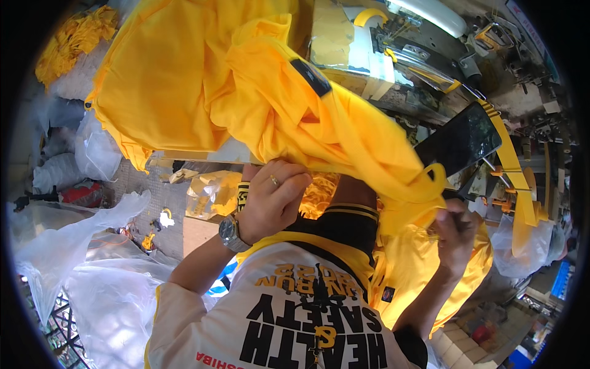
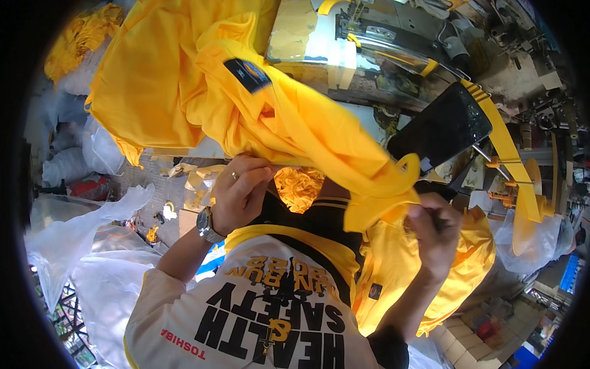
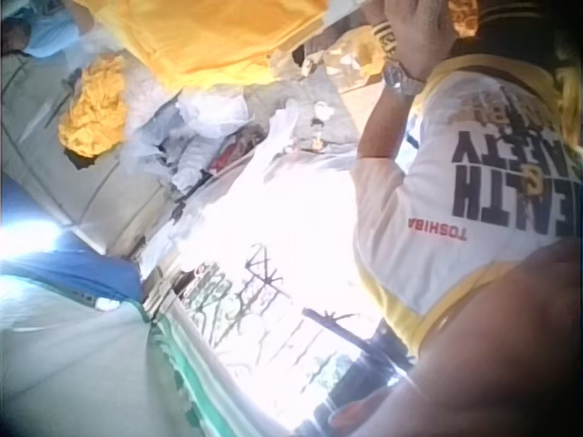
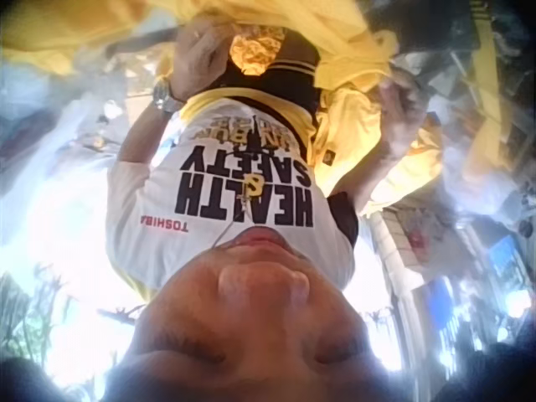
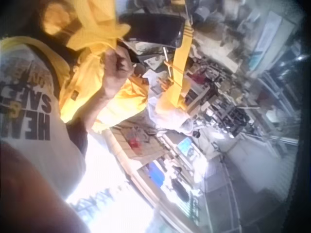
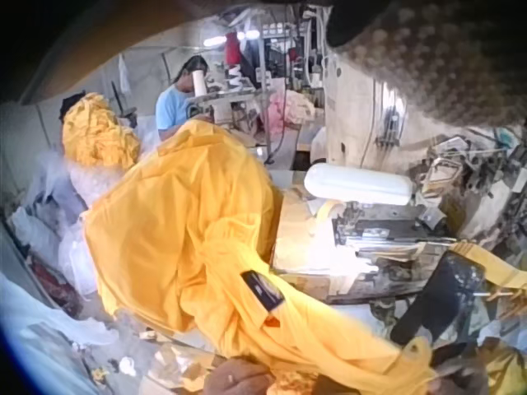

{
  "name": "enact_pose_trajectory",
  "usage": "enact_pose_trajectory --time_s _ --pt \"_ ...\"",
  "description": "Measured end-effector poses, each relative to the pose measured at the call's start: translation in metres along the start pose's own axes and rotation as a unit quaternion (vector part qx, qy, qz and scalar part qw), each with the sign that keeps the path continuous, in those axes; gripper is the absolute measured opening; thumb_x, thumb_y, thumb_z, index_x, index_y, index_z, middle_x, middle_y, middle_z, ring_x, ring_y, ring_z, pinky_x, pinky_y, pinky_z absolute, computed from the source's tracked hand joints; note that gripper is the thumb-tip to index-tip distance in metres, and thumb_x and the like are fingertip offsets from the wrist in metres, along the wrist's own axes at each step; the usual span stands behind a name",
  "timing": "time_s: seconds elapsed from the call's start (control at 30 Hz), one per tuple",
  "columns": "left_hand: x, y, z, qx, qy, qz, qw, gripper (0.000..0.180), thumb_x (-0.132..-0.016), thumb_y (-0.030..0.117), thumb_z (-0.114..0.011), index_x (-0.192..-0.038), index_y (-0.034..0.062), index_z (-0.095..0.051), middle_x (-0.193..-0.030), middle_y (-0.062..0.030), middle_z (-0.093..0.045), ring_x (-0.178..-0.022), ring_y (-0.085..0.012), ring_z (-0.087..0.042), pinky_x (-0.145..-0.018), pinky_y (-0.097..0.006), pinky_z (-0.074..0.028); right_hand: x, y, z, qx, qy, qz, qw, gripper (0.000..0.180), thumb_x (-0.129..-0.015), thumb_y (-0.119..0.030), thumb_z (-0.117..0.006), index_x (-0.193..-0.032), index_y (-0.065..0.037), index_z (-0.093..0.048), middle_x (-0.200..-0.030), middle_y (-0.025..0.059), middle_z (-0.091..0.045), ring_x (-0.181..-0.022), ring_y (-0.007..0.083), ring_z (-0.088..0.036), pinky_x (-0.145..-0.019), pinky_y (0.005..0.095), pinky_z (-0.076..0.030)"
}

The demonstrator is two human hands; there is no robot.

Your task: The person trims loose threads from yellow shirts using nippers, handling the garments one by one and turning them over to check the seams.

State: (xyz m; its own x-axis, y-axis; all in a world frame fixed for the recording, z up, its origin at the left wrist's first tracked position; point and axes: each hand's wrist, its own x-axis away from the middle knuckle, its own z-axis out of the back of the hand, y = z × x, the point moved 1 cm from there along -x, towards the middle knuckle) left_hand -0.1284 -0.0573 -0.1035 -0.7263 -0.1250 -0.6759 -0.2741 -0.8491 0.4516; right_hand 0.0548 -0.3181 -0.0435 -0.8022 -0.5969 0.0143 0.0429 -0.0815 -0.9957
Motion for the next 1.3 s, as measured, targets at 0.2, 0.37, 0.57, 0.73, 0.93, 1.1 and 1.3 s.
enact_pose_trajectory --time_s 0.2,0.37,0.57,0.73,0.93,1.1,1.3 --pt "-0.02 0.019 -0.032 0.01 -0.03 0.064 0.997 0.046 -0.077 0.023 -0.076 -0.115 0.0039 -0.059 -0.115 -0.0144 -0.058 -0.102 -0.0347 -0.058 -0.084 -0.043 -0.045 0.003 -0.011 -0.064 0.112 -0.184 0.002 0.977 0.005 -0.085 0.004 -0.066 -0.089 0.004 -0.063 -0.069 0.0039 -0.061 -0.059 0.0073 -0.05 -0.052 0.0236 -0.037" --pt "-0.025 0.018 -0.064 -0.105 -0.062 0.108 0.987 0.05 -0.077 0.035 -0.073 -0.119 0.0107 -0.058 -0.128 -0.0095 -0.05 -0.12 -0.0319 -0.043 -0.092 -0.049 -0.033 0.021 -0.028 -0.012 0.083 -0.125 0.025 0.988 0.007 -0.079 -0.001 -0.071 -0.079 0.004 -0.066 -0.071 0.0113 -0.068 -0.063 0.0171 -0.066 -0.057 0.0241 -0.049" --pt "-0.028 0.007 -0.073 -0.107 -0.036 0.093 0.989 0.045 -0.076 0.03 -0.076 -0.114 0.0118 -0.063 -0.121 -0.0062 -0.054 -0.114 -0.0299 -0.047 -0.094 -0.047 -0.031 0.074 -0.044 0.101 -0.213 0.342 0.218 0.889 0.029 -0.089 -0.004 -0.059 -0.118 0.0 -0.056 -0.091 0.0075 -0.059 -0.061 0.0096 -0.049 -0.06 0.024 -0.048" --pt "-0.022 0.005 -0.066 -0.05 -0.03 0.078 0.995 0.034 -0.074 0.011 -0.076 -0.107 0.0111 -0.067 -0.11 -0.0046 -0.06 -0.105 -0.0266 -0.055 -0.093 -0.044 -0.034 -0.004 -0.01 -0.038 0.351 -0.008 0.244 0.904 0.041 -0.075 0.007 -0.069 -0.114 -0.005 -0.062 -0.104 0.0108 -0.065 -0.083 0.0217 -0.067 -0.063 0.0324 -0.052" --pt "-0.02 0.001 0.002 0.106 0.036 0.158 0.981 0.025 -0.072 -0.007 -0.069 -0.095 0.0035 -0.064 -0.097 -0.0101 -0.065 -0.083 -0.0272 -0.063 -0.065 -0.033 -0.049 -0.027 0.004 -0.082 0.252 -0.114 0.219 0.936 0.023 -0.074 0.009 -0.068 -0.095 0.0 -0.064 -0.078 0.0118 -0.062 -0.066 0.0233 -0.063 -0.059 0.0265 -0.046" --pt "-0.005 -0.035 0.113 0.015 0.26 0.357 0.897 0.01 -0.094 0.003 -0.054 -0.103 0.0014 -0.059 -0.098 -0.0079 -0.068 -0.071 -0.0068 -0.055 -0.064 -0.021 -0.044 0.003 0.037 0.016 -0.068 -0.004 -0.123 0.99 0.011 -0.082 0.0 -0.058 -0.088 0.002 -0.068 -0.067 0.0049 -0.064 -0.051 0.0044 -0.05 -0.046 0.0201 -0.036" --pt "-0.022 -0.028 0.129 0.102 0.273 0.265 0.919 0.001 -0.096 0.002 -0.05 -0.096 0.0025 -0.05 -0.097 -0.0105 -0.066 -0.079 -0.0091 -0.055 -0.073 -0.022 -0.042 0.018 0.054 -0.02 0.371 -0.133 0.006 0.919 0.034 -0.074 -0.004 -0.073 -0.107 -0.002 -0.065 -0.094 0.0181 -0.065 -0.085 0.0337 -0.065 -0.07 0.0397 -0.051"
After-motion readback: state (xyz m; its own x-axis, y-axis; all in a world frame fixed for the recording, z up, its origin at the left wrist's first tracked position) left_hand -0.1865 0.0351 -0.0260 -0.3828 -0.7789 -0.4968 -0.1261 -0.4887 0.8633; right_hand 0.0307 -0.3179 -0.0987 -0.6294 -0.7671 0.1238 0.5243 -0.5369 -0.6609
